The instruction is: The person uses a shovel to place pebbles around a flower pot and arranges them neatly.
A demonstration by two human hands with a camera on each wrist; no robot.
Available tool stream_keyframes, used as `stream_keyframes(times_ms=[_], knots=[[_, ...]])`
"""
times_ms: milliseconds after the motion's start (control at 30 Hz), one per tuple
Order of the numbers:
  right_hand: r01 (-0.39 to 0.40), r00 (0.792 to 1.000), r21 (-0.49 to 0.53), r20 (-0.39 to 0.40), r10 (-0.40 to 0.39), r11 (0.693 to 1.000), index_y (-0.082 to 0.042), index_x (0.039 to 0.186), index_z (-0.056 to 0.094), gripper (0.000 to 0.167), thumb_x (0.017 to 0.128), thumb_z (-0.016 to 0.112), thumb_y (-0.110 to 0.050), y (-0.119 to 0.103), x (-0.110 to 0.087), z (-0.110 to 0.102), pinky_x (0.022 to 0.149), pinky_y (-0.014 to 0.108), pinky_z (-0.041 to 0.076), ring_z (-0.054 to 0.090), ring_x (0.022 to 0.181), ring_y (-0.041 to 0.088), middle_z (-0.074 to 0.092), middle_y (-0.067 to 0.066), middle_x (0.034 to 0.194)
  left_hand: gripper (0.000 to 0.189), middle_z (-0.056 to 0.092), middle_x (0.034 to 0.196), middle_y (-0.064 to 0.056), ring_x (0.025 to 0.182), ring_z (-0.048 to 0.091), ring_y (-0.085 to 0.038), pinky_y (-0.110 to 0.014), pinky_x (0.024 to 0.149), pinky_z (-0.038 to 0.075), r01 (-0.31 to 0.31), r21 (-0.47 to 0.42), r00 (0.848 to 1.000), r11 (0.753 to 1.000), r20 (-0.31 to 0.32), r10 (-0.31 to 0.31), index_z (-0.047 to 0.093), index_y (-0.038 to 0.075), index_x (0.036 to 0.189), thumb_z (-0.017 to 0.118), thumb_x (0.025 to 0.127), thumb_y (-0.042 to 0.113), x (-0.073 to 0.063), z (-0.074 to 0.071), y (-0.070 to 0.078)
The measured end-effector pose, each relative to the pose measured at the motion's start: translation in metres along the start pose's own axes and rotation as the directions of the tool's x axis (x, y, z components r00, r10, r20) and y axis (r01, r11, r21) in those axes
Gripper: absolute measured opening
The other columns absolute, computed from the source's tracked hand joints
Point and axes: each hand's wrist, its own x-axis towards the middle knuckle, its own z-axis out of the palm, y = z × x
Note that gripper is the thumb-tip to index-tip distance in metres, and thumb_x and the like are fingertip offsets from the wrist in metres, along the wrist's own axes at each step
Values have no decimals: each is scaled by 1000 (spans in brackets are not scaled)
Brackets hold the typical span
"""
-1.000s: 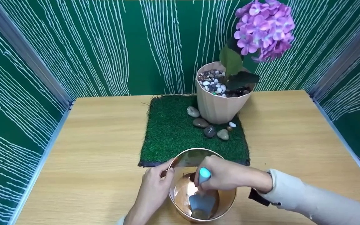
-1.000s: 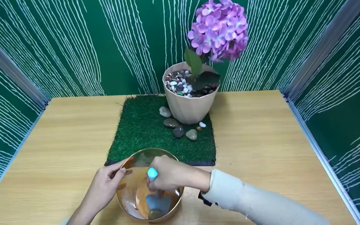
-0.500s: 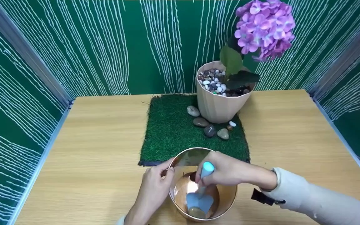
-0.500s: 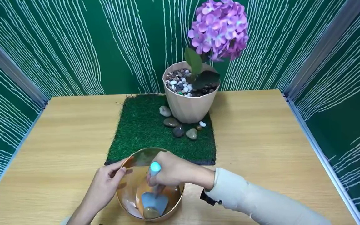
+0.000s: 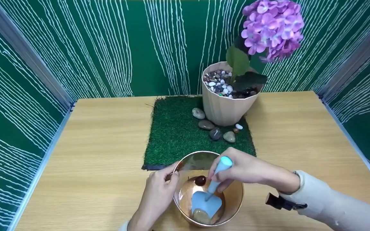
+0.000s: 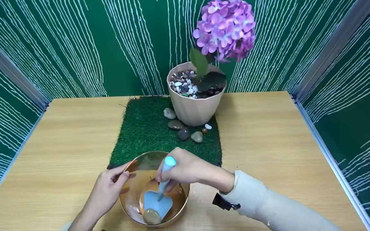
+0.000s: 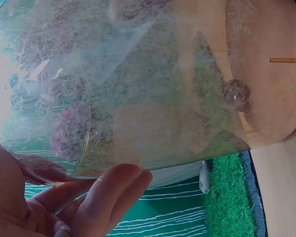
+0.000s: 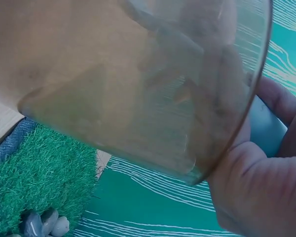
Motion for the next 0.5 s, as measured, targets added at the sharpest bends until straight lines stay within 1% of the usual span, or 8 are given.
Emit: stream_keyframes(times_ms=[100, 233, 333, 500], knots=[[7, 1000, 28, -14, -7, 1000, 18, 106, 71, 22, 96, 64, 0, 1, -3, -4, 77, 36, 65, 79, 85, 21, 76, 27, 103, 39, 72, 130, -14, 124, 65, -24, -47, 101, 57, 3, -8, 1000, 1000, 5, -3, 71, 6, 137, 57, 101, 11, 0, 0, 0], [10, 999, 72, -34, -7, 997, 20, 107, 69, 24, 97, 63, 0, 2, -8, -9, 77, 35, 65, 78, 82, 18, 76, 20, 100, 39, 73, 129, -14, 119, 68, -23, -44, 96, 60, 2, -15, 1000, 1000, 8, -2, 71, 6, 137, 58, 101, 11, 1, 0, 0], [22, 999, 107, -35, -19, 994, 21, 109, 67, 26, 97, 62, -1, 3, -11, -12, 77, 34, 65, 78, 81, 16, 76, 16, 99, 39, 73, 129, -14, 116, 69, -21, -43, 94, 60, -1, -19, 1000, 1000, 9, 1, 71, 6, 137, 57, 101, 11, 1, 0, -1], [46, 999, 144, -33, -42, 988, 22, 111, 66, 28, 98, 61, -2, 6, -14, -15, 77, 32, 64, 78, 81, 15, 78, 14, 99, 39, 74, 127, -15, 115, 70, -22, -43, 94, 61, -4, -31, 1000, 999, 15, 5, 71, 5, 137, 56, 101, 10, 1, 0, -1]])
